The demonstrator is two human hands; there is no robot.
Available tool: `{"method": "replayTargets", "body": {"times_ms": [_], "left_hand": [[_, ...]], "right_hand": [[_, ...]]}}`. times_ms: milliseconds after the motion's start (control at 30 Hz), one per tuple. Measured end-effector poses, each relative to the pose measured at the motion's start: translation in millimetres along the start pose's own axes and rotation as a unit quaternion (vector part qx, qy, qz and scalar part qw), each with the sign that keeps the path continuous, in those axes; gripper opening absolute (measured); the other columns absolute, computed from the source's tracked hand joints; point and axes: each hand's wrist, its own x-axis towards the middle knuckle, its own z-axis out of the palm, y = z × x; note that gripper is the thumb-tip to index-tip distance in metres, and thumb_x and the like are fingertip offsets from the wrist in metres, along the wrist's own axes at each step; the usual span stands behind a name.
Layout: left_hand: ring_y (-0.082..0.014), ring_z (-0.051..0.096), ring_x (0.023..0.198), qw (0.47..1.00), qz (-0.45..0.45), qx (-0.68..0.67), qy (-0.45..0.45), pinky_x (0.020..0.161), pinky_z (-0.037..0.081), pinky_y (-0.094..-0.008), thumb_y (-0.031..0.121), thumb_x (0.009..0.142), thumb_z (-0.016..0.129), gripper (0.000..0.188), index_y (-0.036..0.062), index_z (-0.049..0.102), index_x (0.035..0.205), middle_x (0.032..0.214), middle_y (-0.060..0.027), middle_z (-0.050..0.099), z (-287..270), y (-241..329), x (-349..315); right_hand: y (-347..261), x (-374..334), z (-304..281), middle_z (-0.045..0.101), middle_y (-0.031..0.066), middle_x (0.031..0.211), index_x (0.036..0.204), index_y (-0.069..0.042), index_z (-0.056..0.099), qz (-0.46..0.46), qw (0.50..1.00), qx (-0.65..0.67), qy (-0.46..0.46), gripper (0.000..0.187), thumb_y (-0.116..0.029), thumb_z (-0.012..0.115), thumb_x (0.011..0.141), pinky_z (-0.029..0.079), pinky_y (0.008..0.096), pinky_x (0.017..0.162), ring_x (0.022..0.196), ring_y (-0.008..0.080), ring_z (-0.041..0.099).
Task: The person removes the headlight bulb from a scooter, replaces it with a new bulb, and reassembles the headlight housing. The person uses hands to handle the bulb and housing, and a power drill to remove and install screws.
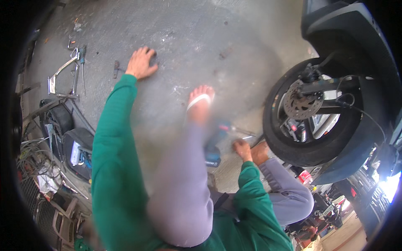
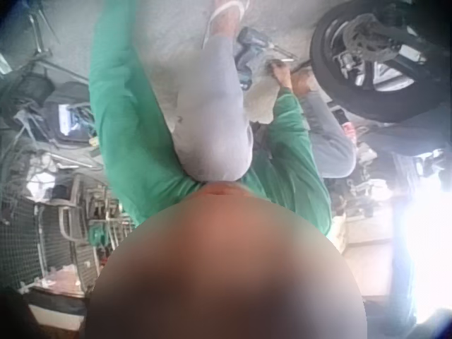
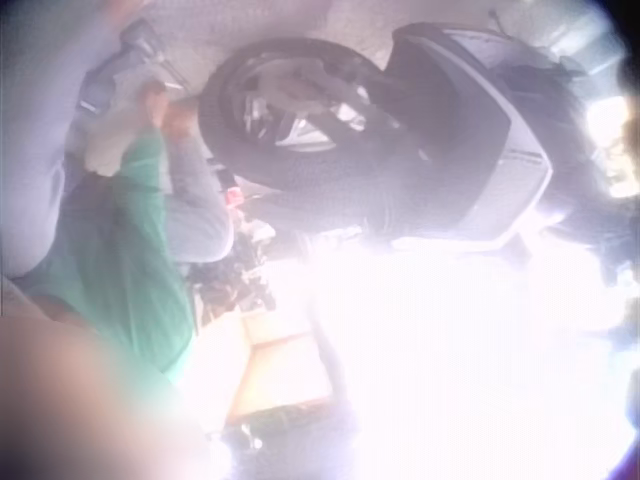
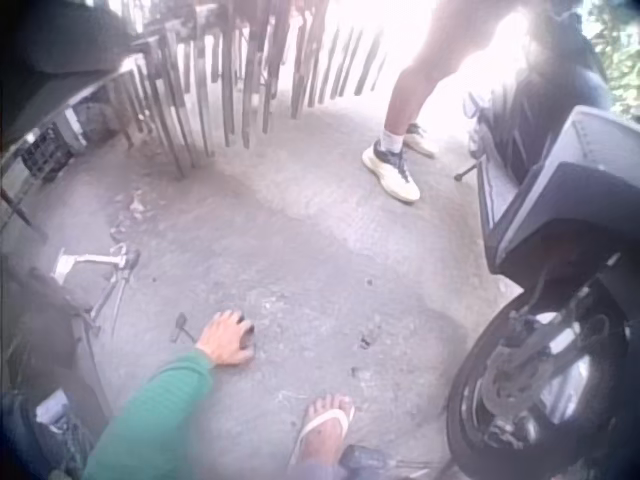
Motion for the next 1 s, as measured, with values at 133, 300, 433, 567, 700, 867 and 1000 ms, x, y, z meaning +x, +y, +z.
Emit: {"method": "replayTargets", "body": {"times_ms": [133,300,433,567,700,867,1000], "left_hand": [[-0.0324,0.057,0.119,0.998,0.033,0.027,-0.050,0.106,0.045,-0.0479,0.023,0.080,0.076,0.044,0.0082,0.064,0.119,0.117,-0.0133,0.061,15.2,14.0,-13.0],[-0.0338,0.058,0.118,0.999,-0.033,-0.010,-0.015,0.101,0.047,-0.0491,0.017,0.081,0.074,0.035,0.0064,0.063,0.113,0.114,-0.0139,0.062,14.7,-7.6,-37.7],[-0.0355,0.063,0.112,0.997,-0.048,0.015,-0.059,0.095,0.052,-0.0500,0.015,0.081,0.074,0.035,0.0072,0.064,0.113,0.113,-0.0141,0.062,17.4,-27.7,-61.0],[-0.0364,0.066,0.106,0.992,-0.074,0.003,-0.106,0.088,0.055,-0.0497,0.014,0.080,0.074,0.035,0.0084,0.064,0.113,0.112,-0.0138,0.063,18.7,-35.0,-74.1],[-0.0365,0.069,0.099,0.996,-0.013,0.023,-0.080,0.084,0.057,-0.0494,0.016,0.081,0.074,0.036,0.0109,0.064,0.116,0.112,-0.0125,0.064,13.9,-24.7,-75.3],[-0.0358,0.071,0.092,0.998,0.005,-0.031,-0.046,0.078,0.058,-0.0486,0.018,0.083,0.074,0.039,0.0152,0.063,0.120,0.110,-0.0105,0.066,-0.8,22.2,-48.8],[-0.0337,0.071,0.089,0.988,0.114,-0.097,0.042,0.072,0.057,-0.0480,0.018,0.086,0.067,0.035,0.0164,0.067,0.121,0.106,-0.0108,0.068,-13.7,93.1,-18.7]], "right_hand": [[-3.8,-4.9,-14.4,0.075,0.0116,0.102,0.126,-0.001,0.067,0.034,0.994,0.105,0.000,0.038,-0.026,0.067,0.096,0.055,0.0320,0.064,0.086,0.0197,0.073],[5.6,-7.3,-21.4,0.074,0.0117,0.103,0.129,-0.001,0.065,0.046,0.990,0.126,0.030,0.040,-0.025,0.066,0.097,0.053,0.0303,0.060,0.082,0.0204,0.073],[17.7,-5.4,-8.7,0.074,0.0119,0.103,0.130,-0.001,0.064,0.060,0.986,0.157,0.011,0.041,-0.026,0.067,0.097,0.053,0.0301,0.060,0.081,0.0199,0.072],[10.1,-7.9,-3.0,0.074,0.0118,0.104,0.129,-0.001,0.064,0.036,0.993,0.114,-0.009,0.042,-0.027,0.068,0.097,0.053,0.0302,0.061,0.081,0.0192,0.072],[-0.1,-14.5,-5.9,0.075,0.0112,0.105,0.128,-0.001,0.065,0.052,0.993,0.101,-0.005,0.041,-0.027,0.067,0.097,0.053,0.0305,0.063,0.083,0.0190,0.072],[16.0,-16.7,-11.4,0.075,0.0111,0.104,0.127,-0.002,0.066,0.069,0.985,0.156,0.008,0.039,-0.026,0.067,0.097,0.053,0.0302,0.063,0.084,0.0193,0.072],[20.1,-9.2,-8.1,0.074,0.0095,0.101,0.126,-0.003,0.066,0.082,0.984,0.156,-0.018,0.035,-0.024,0.066,0.098,0.053,0.0291,0.062,0.079,0.0169,0.070]]}}
